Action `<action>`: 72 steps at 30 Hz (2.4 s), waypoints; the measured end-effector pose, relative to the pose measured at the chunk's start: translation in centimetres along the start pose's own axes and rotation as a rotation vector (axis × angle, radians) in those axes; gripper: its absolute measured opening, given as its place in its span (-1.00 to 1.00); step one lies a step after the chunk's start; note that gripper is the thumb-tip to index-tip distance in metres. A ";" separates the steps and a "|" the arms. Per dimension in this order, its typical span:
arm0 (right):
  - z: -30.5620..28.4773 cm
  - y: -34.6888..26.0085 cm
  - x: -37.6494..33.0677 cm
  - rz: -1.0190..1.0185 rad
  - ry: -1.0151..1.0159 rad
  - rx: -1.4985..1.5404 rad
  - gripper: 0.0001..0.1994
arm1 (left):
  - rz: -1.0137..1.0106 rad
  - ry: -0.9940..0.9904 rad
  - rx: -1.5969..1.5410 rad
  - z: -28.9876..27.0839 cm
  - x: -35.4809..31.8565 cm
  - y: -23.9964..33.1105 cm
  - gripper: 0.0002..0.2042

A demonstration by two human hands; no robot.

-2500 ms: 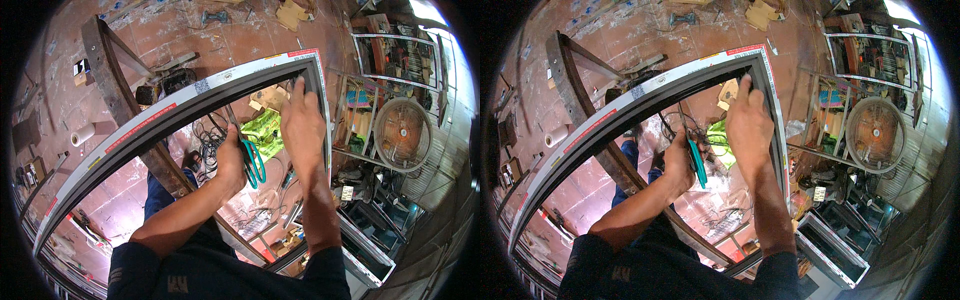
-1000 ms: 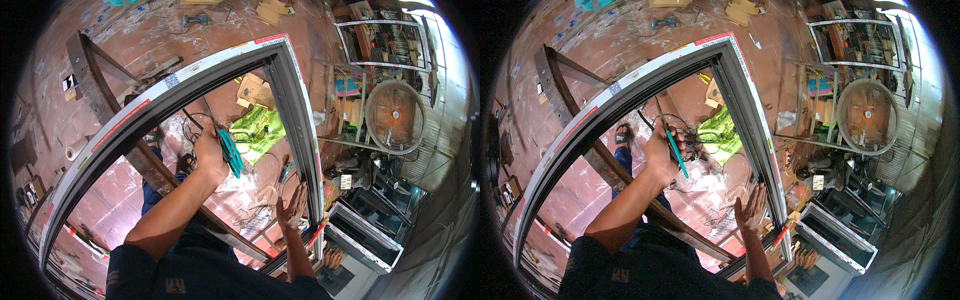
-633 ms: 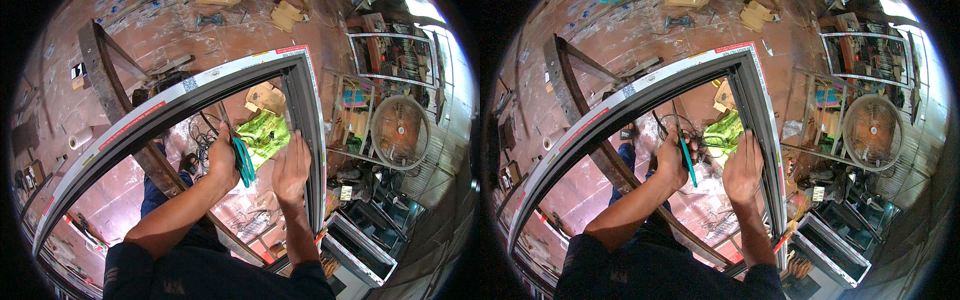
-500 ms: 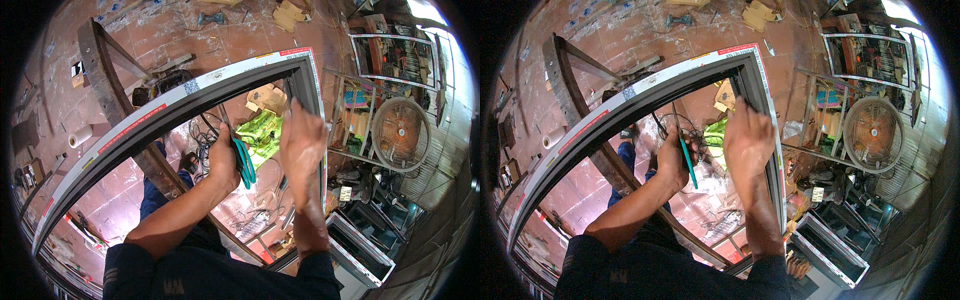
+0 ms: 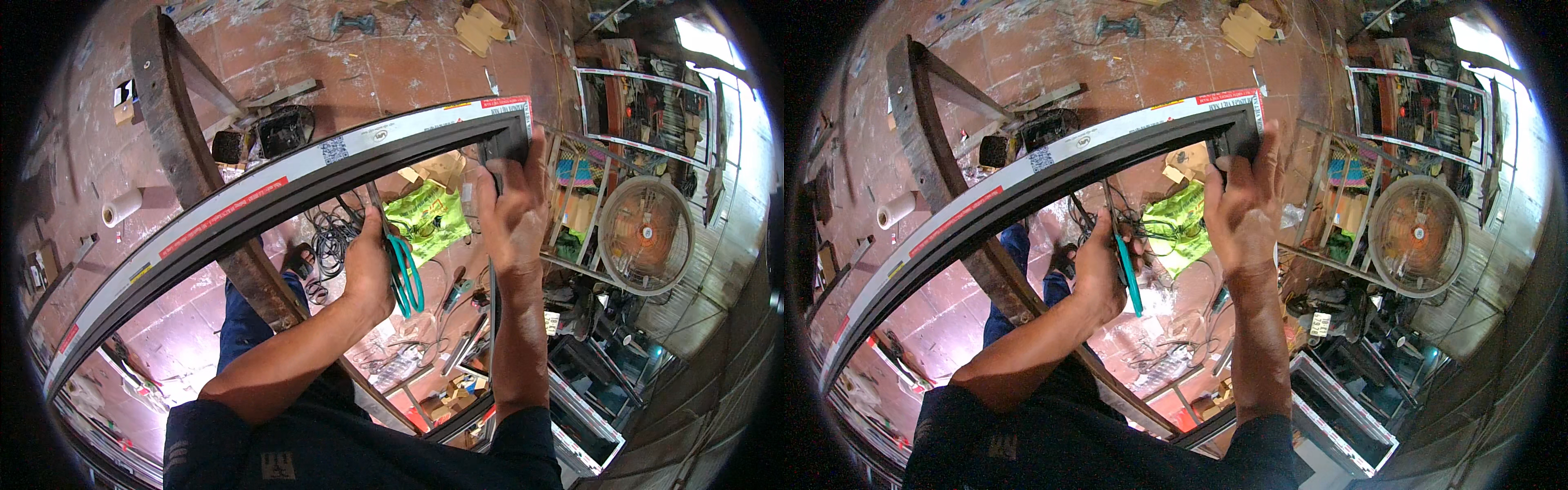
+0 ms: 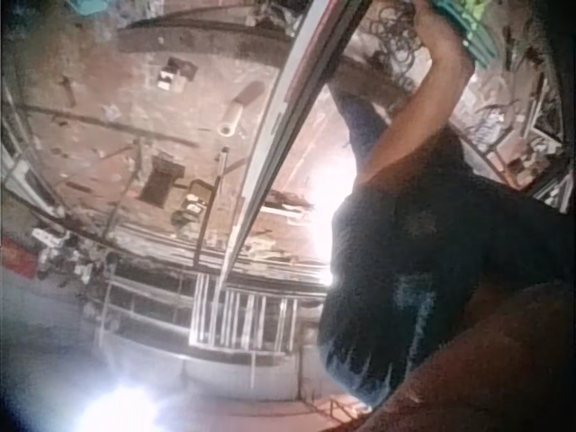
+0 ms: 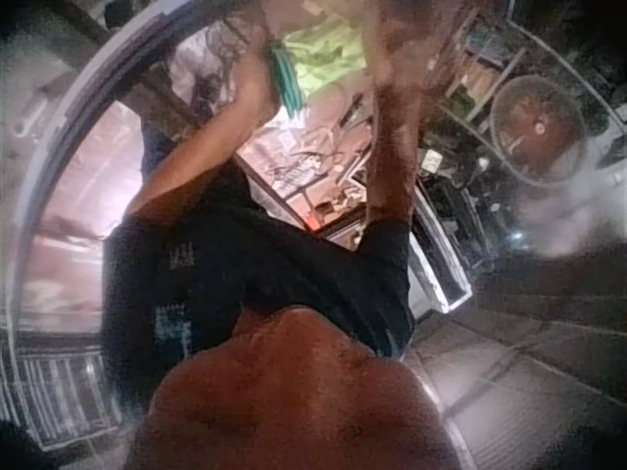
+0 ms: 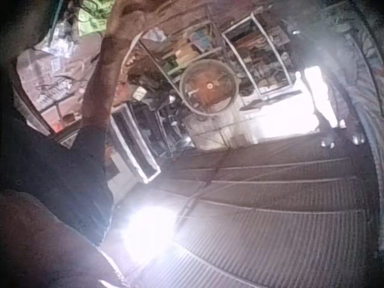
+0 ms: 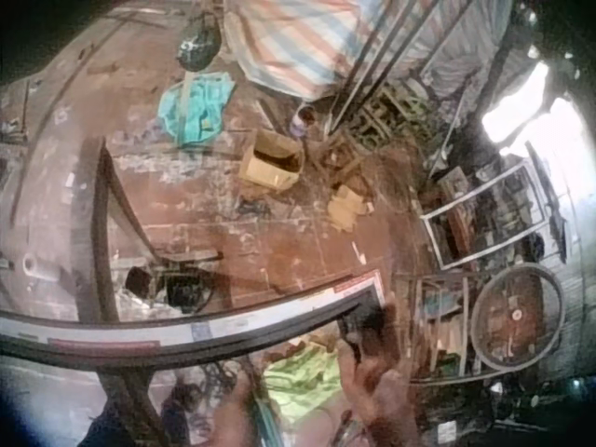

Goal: The person installs a rubber seal into a window frame. They use a red-handled roller tool to press the seal into the frame groove and then use green-handled scissors to trim excess seal material.

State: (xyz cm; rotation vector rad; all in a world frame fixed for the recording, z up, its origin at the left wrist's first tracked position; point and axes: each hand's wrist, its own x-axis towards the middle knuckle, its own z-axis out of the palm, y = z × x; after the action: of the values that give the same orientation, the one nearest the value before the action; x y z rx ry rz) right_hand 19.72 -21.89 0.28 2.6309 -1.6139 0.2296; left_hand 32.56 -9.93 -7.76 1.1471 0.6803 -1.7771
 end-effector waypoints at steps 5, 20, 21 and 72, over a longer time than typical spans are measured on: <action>0.9 0.4 0.0 0.005 0.033 -0.045 -0.81 | -0.002 -0.017 0.014 0.0 -0.5 0.2 -0.51; 2.2 -0.4 -0.2 0.163 0.140 -0.010 -0.82 | -0.005 -0.041 0.051 -0.2 -0.4 -0.5 -0.50; 2.5 -0.3 -0.2 0.163 0.155 -0.022 -0.82 | -0.001 -0.045 0.062 -0.2 -0.4 -0.5 -0.50; -1.8 1.2 -14.2 0.201 0.077 -0.195 -0.42 | -0.188 -0.811 0.322 -10.0 -4.4 -2.1 -0.46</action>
State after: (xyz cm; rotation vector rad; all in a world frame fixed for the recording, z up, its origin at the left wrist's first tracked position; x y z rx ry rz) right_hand 12.18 -9.72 -0.15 2.2919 -1.7764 0.1678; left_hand 35.70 0.72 -8.00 0.4631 0.0101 -2.3369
